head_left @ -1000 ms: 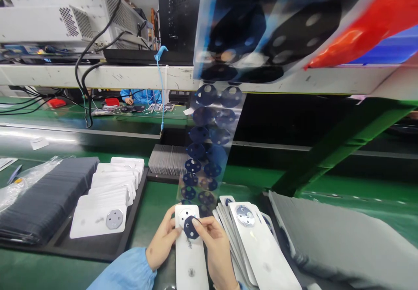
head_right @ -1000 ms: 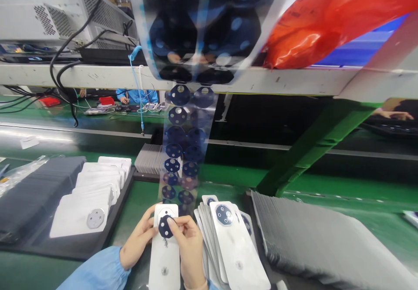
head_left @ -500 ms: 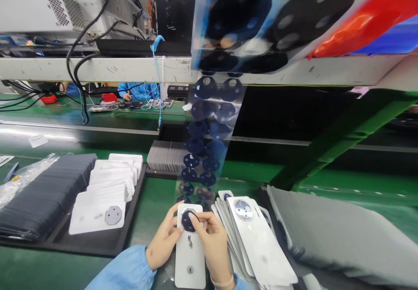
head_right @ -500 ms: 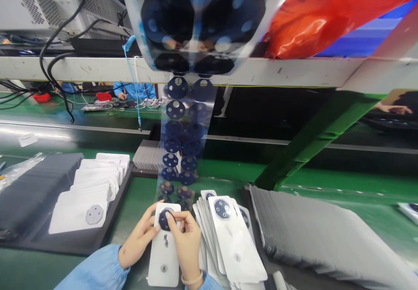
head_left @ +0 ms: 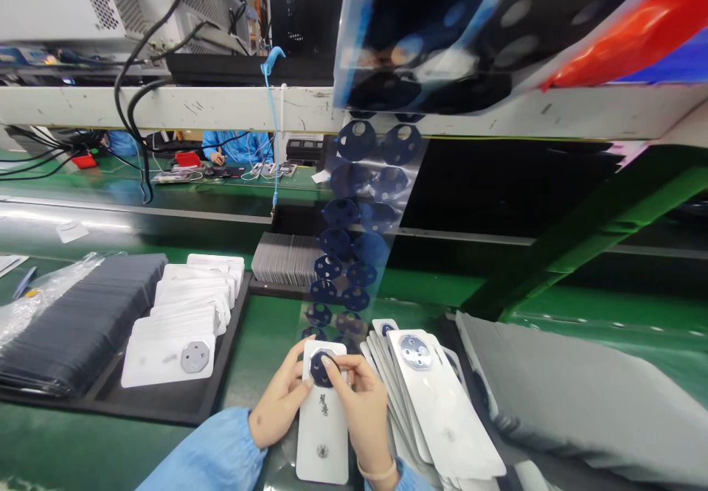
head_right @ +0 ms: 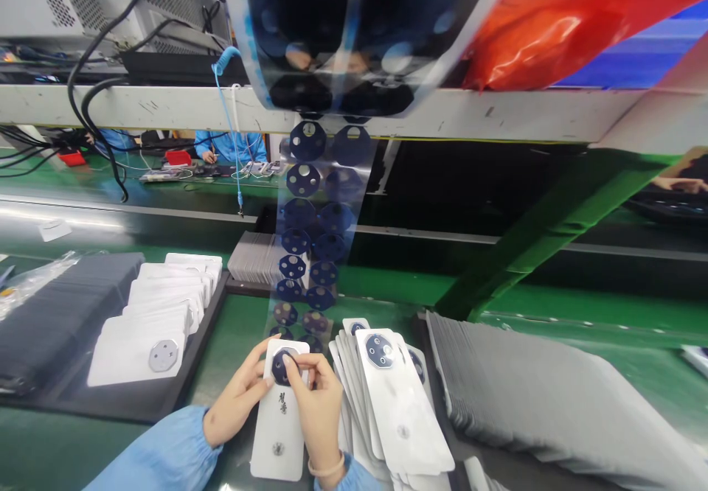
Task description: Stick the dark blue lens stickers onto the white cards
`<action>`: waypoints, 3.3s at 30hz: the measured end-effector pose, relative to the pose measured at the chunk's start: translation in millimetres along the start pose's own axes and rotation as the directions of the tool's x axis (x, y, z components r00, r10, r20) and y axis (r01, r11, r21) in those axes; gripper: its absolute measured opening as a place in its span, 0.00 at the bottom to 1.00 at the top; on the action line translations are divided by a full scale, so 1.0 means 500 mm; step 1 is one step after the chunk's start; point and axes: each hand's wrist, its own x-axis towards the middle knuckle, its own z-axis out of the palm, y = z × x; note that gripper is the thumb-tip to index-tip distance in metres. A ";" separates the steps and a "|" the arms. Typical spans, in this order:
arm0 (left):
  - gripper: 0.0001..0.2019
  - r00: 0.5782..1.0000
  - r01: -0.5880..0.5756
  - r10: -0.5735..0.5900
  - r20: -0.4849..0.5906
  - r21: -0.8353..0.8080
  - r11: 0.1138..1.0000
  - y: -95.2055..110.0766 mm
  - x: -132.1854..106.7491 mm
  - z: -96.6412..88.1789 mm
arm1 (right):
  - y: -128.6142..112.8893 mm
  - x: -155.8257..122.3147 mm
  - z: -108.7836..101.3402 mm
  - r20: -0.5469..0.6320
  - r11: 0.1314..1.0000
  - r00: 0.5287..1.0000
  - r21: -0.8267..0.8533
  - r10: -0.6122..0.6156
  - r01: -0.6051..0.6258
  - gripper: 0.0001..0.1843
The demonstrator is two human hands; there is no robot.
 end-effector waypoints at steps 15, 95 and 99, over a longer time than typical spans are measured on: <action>0.29 1.000 0.011 -0.012 0.004 0.029 1.000 0.007 -0.001 0.001 | 0.000 0.001 -0.005 0.052 0.999 0.998 0.031 0.031 -0.033 0.14; 0.18 0.993 0.013 -0.002 -0.122 0.085 0.996 0.014 0.001 0.017 | -0.015 -0.011 0.014 0.202 0.984 0.978 0.159 0.044 -0.078 0.14; 0.21 0.991 0.034 -0.021 -0.135 0.092 0.995 0.012 0.001 0.017 | -0.016 -0.006 0.011 0.226 0.971 0.970 0.196 0.090 -0.136 0.14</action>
